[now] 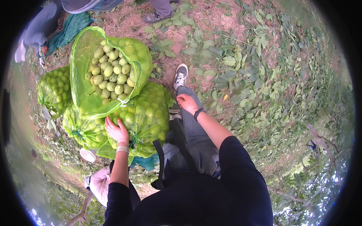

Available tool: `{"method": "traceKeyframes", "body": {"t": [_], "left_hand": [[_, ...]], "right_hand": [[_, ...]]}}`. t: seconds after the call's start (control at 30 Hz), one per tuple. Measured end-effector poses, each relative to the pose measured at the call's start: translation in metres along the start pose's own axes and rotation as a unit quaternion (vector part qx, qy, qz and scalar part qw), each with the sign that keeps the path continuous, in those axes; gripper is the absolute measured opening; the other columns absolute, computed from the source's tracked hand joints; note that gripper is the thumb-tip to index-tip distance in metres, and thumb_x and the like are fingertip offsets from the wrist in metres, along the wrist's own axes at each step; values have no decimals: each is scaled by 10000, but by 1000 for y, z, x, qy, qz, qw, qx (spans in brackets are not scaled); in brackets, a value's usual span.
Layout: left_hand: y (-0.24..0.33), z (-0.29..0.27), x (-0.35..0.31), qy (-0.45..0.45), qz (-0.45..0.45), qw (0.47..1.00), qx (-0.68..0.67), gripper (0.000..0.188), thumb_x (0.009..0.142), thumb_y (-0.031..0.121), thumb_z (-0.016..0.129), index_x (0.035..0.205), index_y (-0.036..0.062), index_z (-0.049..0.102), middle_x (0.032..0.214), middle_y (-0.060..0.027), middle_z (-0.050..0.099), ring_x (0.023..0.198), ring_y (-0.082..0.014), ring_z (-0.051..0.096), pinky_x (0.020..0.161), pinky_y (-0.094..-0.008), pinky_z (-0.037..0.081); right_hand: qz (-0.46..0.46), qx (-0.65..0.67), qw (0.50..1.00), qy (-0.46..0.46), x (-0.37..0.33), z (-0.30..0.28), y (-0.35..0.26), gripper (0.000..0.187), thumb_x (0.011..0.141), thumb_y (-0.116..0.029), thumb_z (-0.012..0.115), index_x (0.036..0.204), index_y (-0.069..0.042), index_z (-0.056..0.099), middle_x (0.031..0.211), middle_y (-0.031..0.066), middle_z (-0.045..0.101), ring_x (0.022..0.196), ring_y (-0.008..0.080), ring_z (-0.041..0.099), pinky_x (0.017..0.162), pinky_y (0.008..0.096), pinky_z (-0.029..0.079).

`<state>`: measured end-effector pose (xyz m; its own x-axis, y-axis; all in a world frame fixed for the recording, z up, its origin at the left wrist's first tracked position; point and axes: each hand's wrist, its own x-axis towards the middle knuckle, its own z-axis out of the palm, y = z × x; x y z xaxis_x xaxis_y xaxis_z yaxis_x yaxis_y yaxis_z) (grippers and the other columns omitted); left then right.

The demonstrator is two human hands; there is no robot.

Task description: The person collects walnuts from the ground and places them into mesh bags, then ties the bags closed by hand.

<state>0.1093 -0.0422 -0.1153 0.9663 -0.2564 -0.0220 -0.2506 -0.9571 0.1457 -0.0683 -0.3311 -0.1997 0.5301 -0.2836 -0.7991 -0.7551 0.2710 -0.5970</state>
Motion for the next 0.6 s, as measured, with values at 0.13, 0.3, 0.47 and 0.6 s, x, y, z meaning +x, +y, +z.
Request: {"method": "traceKeyframes", "body": {"t": [0.13, 0.3, 0.47, 0.6], "left_hand": [[-16, 16, -6, -55, -4, 998, 9, 447, 852, 290, 443, 1181, -11, 428, 1229, -235, 385, 1119, -381, 365, 946, -437, 274], [-34, 25, -20, -54, -21, 992, -115, 426, 880, 297, 427, 1137, -43, 432, 1142, -231, 429, 1033, -340, 411, 898, -413, 306], [-36, 38, -3, -87, -20, 994, -61, 434, 873, 300, 431, 1141, -41, 431, 1157, -230, 420, 1049, -342, 401, 907, -418, 296], [-31, 55, 13, -106, -25, 993, -35, 440, 867, 303, 434, 1143, -40, 431, 1169, -229, 412, 1062, -343, 393, 915, -422, 289]], "right_hand": [[-113, -207, 972, 8, 104, 23, 44, 239, 764, -244, 553, 915, -61, 585, 904, 141, 589, 843, 309, 560, 721, 360, 442], [-164, -300, 938, 49, 239, 52, 74, 350, 702, -191, 603, 1036, -104, 547, 1010, 134, 516, 934, 319, 518, 785, 386, 433], [-136, -375, 914, 77, 366, 78, 84, 491, 701, -99, 575, 1170, -159, 445, 1090, 153, 446, 938, 353, 509, 783, 407, 448], [-141, -457, 876, 61, 438, 108, 102, 487, 727, -69, 520, 1188, -200, 434, 1151, 130, 402, 950, 326, 490, 739, 409, 469]]}}
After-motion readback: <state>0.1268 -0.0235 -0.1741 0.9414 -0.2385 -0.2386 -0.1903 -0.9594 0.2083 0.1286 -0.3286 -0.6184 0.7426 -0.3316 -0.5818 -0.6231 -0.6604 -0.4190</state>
